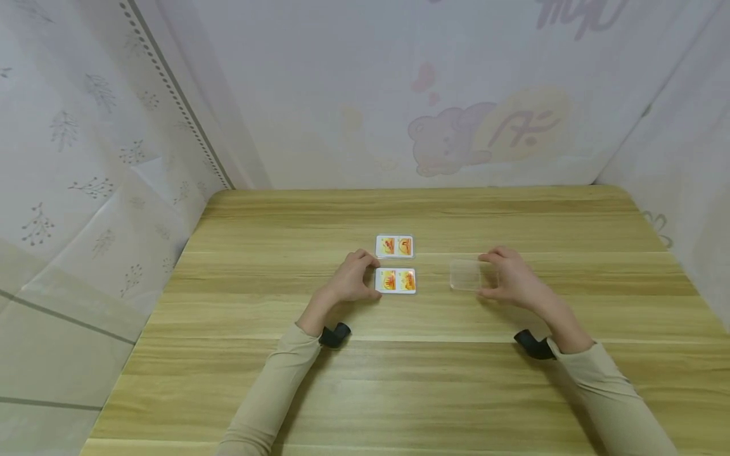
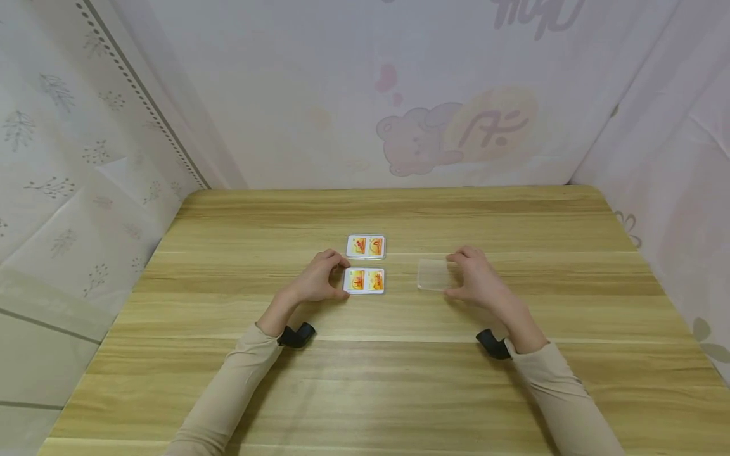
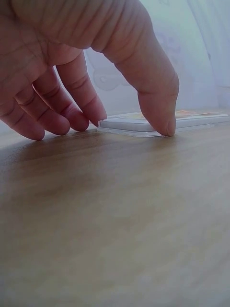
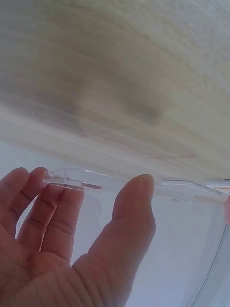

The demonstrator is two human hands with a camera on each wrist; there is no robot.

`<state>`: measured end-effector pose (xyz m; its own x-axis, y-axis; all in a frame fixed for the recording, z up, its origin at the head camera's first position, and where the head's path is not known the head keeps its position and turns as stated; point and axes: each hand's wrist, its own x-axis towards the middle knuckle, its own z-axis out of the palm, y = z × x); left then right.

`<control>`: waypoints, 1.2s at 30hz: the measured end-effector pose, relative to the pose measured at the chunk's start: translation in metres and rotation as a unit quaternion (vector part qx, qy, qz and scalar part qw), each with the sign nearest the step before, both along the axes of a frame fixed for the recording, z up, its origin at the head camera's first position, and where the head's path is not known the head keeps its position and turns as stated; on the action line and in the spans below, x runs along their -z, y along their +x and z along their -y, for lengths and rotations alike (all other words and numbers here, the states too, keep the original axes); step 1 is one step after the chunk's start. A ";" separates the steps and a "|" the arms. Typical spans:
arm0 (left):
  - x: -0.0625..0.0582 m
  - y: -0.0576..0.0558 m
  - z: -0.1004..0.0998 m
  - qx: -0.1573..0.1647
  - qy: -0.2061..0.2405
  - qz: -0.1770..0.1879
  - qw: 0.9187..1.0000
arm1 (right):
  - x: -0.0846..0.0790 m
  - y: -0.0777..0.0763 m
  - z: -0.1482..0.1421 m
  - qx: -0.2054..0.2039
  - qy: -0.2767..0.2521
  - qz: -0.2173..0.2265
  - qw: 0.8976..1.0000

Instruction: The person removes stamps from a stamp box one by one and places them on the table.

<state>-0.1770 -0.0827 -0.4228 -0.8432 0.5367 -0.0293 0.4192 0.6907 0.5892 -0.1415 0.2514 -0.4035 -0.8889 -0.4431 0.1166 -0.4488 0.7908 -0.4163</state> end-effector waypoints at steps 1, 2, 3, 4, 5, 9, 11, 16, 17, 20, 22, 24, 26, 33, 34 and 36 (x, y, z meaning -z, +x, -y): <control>0.000 0.000 0.000 0.000 0.000 0.001 1.000 | 0.000 0.000 -0.001 0.000 -0.002 0.001 1.000; 0.000 0.000 0.000 0.001 0.000 0.001 1.000 | 0.000 0.001 -0.002 0.000 -0.004 0.001 1.000; 0.000 0.000 0.000 0.001 0.000 0.002 1.000 | 0.001 0.001 -0.003 -0.001 -0.004 0.001 1.000; 0.000 0.000 0.000 0.001 0.000 0.002 1.000 | 0.001 0.001 -0.004 0.000 -0.004 0.002 1.000; 0.000 0.000 0.000 0.001 0.000 0.002 1.000 | 0.001 0.001 -0.005 0.001 -0.003 0.003 1.000; 0.000 -0.001 0.000 0.001 -0.001 0.002 1.000 | 0.001 0.002 -0.009 0.008 -0.003 0.006 1.000; 0.000 -0.001 0.000 0.001 -0.001 0.003 1.000 | 0.000 0.003 -0.010 0.011 -0.003 0.005 1.000; 0.000 -0.002 0.000 0.001 -0.002 0.003 1.000 | -0.002 0.005 -0.015 0.014 0.000 0.001 1.000; 0.001 -0.002 0.000 0.001 -0.003 0.003 1.000 | -0.002 0.005 -0.016 0.014 0.001 0.001 1.000; 0.001 -0.002 0.000 0.002 -0.003 0.001 1.000 | -0.001 0.005 -0.020 0.014 0.004 0.002 1.000; 0.001 -0.002 0.000 0.003 -0.003 0.002 1.000 | -0.001 0.005 -0.022 0.010 0.006 -0.003 1.000; 0.001 -0.002 0.001 0.002 -0.003 0.003 1.000 | 0.000 0.005 -0.025 0.003 0.007 -0.008 1.000; 0.001 -0.002 0.000 0.002 -0.002 0.005 1.000 | 0.001 0.006 -0.027 -0.003 0.007 -0.012 1.000; 0.000 -0.002 0.000 0.001 -0.001 0.006 1.000 | 0.001 0.007 -0.034 -0.013 0.004 -0.011 1.000; 0.001 -0.002 0.000 0.001 -0.001 0.005 1.000 | 0.002 0.007 -0.035 -0.013 0.005 -0.011 1.000; 0.001 -0.002 0.001 0.002 -0.001 0.002 1.000 | 0.002 0.008 -0.037 -0.015 0.005 -0.013 1.000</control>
